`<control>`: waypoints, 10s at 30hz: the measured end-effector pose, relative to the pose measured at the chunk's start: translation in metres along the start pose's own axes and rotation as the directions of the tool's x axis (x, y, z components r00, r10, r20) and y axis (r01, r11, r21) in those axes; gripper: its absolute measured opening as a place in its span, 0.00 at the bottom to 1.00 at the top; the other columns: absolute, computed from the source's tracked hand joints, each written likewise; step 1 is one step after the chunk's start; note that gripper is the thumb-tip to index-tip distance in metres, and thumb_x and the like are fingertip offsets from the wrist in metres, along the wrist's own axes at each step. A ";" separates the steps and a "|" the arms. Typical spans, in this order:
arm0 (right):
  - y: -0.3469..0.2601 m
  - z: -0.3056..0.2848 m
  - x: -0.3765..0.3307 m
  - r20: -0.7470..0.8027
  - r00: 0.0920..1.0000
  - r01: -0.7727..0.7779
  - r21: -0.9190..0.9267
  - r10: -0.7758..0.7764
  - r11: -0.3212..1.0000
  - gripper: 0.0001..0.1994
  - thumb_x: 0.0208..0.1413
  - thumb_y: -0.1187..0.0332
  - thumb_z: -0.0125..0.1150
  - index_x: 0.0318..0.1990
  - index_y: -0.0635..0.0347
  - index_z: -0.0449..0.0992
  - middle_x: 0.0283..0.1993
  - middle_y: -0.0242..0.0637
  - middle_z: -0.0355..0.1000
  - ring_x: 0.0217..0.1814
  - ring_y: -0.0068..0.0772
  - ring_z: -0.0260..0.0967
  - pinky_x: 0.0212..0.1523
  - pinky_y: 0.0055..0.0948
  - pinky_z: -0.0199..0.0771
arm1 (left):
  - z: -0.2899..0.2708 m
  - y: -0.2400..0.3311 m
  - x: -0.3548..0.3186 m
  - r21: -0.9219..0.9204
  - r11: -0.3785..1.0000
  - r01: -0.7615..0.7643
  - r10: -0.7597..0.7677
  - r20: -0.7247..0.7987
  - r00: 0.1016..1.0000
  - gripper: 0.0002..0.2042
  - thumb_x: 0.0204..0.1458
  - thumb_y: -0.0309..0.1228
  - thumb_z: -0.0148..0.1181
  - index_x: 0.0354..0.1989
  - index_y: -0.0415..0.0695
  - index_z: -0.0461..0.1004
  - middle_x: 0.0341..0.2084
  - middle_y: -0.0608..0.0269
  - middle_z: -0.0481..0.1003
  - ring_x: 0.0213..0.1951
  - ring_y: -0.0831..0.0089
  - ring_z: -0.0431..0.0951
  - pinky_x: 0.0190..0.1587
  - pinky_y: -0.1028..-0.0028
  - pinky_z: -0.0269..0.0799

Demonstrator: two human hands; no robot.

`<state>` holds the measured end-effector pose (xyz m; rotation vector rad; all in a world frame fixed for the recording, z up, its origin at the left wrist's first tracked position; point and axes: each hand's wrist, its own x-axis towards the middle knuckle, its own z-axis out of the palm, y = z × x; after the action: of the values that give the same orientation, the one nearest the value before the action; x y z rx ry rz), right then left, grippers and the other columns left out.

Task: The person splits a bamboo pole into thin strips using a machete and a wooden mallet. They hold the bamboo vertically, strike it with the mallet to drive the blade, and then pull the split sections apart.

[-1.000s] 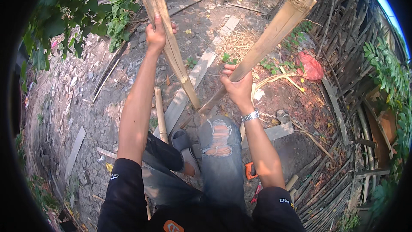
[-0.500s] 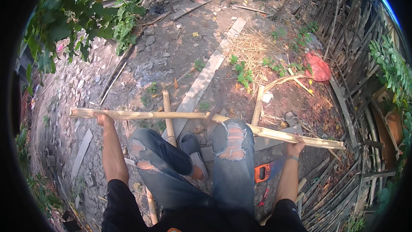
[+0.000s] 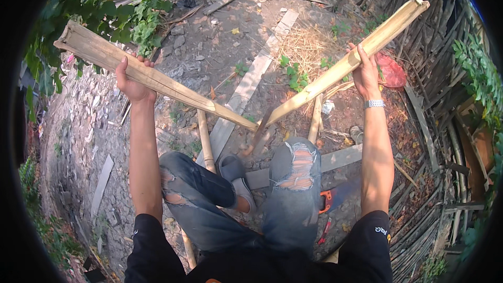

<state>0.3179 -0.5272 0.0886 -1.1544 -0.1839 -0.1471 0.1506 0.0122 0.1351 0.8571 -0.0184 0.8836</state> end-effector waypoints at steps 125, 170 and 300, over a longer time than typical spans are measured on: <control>0.436 0.056 -0.277 -0.104 0.823 -0.197 -0.974 0.558 0.110 0.19 0.64 0.56 0.56 0.48 0.66 0.73 0.39 0.60 0.78 0.42 0.64 0.77 0.41 0.56 0.75 | 0.097 -0.039 0.127 0.400 0.776 -0.488 0.251 0.514 0.821 0.24 0.43 0.36 0.82 0.40 0.41 0.70 0.31 0.62 0.78 0.28 0.81 0.71 0.30 0.79 0.65; 0.461 0.047 -0.312 -0.054 0.903 -0.100 -0.991 0.425 0.085 0.32 0.71 0.45 0.39 0.33 0.67 0.77 0.30 0.58 0.77 0.31 0.59 0.78 0.31 0.44 0.79 | 0.078 -0.025 0.128 0.499 0.747 -0.440 0.185 0.479 0.858 0.30 0.41 0.31 0.82 0.48 0.33 0.68 0.40 0.49 0.80 0.29 0.80 0.72 0.32 0.80 0.67; -0.046 0.216 -0.231 0.089 0.921 0.360 -0.559 -0.378 0.747 0.17 0.53 0.63 0.75 0.26 0.61 0.71 0.19 0.29 0.68 0.22 0.21 0.67 0.25 0.27 0.66 | 0.223 0.088 -0.105 0.314 0.805 -0.504 0.147 0.718 0.681 0.14 0.53 0.30 0.72 0.44 0.35 0.76 0.36 0.56 0.83 0.39 0.73 0.83 0.44 0.71 0.78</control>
<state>0.0683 -0.3427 0.1635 -1.7053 -0.3603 -0.6087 0.0929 -0.1768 0.3067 1.6778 -0.6343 0.8942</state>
